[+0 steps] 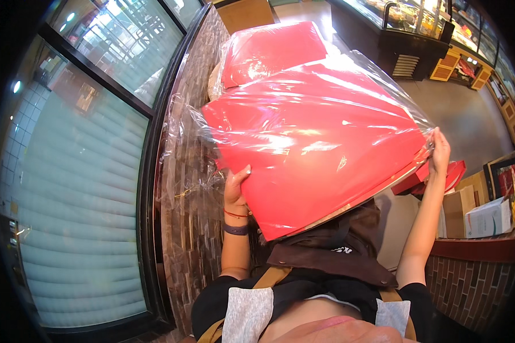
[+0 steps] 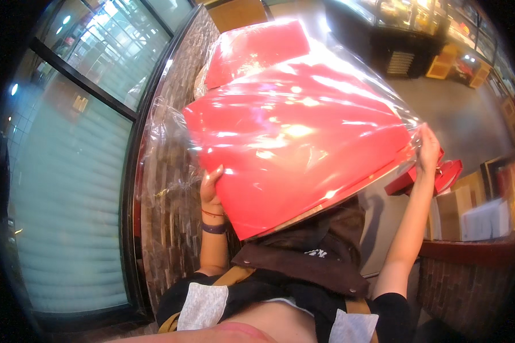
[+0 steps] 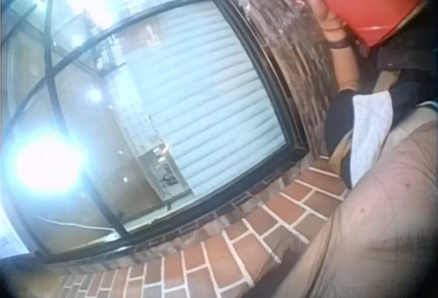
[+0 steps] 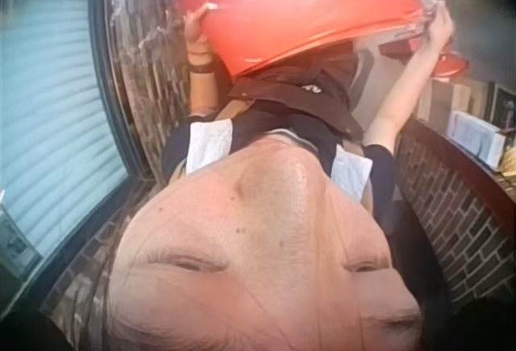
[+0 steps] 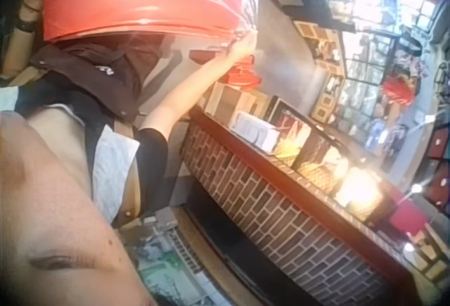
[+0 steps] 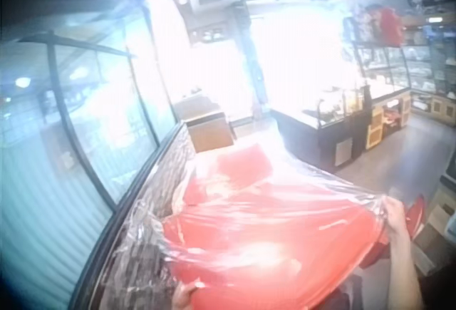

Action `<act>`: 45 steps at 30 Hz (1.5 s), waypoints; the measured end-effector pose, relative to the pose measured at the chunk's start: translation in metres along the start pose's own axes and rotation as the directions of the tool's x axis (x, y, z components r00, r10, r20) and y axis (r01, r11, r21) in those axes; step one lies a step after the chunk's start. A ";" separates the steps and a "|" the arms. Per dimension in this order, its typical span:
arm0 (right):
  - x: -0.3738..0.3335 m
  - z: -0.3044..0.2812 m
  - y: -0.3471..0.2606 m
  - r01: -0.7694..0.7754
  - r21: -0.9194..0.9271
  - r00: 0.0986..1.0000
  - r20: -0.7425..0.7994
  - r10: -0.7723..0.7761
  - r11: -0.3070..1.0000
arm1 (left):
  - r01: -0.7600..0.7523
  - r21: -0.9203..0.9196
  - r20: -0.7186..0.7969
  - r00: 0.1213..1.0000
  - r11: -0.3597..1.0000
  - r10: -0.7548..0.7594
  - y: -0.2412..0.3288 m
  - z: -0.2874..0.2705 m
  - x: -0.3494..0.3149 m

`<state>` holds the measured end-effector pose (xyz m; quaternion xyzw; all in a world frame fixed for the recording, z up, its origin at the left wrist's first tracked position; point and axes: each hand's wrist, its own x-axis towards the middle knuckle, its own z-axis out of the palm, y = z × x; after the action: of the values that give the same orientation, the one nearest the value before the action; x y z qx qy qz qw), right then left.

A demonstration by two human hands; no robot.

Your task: The person sits on the floor and assembles red cardboard boxes. They fold the flaps of the box, tuck them into slots, and secure the structure. The person handles multiple boxes, stacking the finished ones and picking up new ones from a pile.

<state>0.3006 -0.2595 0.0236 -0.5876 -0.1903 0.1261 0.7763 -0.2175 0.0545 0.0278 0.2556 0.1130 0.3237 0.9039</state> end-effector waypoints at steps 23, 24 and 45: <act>-0.114 -0.108 -0.008 0.207 0.900 0.969 -0.134 -0.207 0.383 | -0.530 0.091 -0.225 0.814 0.843 0.535 -0.041 0.044 0.190; -0.118 -0.084 0.004 0.111 0.924 0.984 -0.051 -0.168 0.366 | -0.537 0.087 -0.320 0.783 0.839 0.534 -0.046 0.038 0.207; -0.236 0.215 0.055 -0.661 -0.392 0.297 0.646 0.703 0.640 | -0.486 0.873 0.486 0.874 0.041 0.018 -0.076 0.061 0.010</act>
<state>-0.0047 -0.1575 -0.0134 -0.5213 -0.2294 0.6690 0.4776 -0.1473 -0.0123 0.0381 0.8603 0.0915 0.2692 0.4232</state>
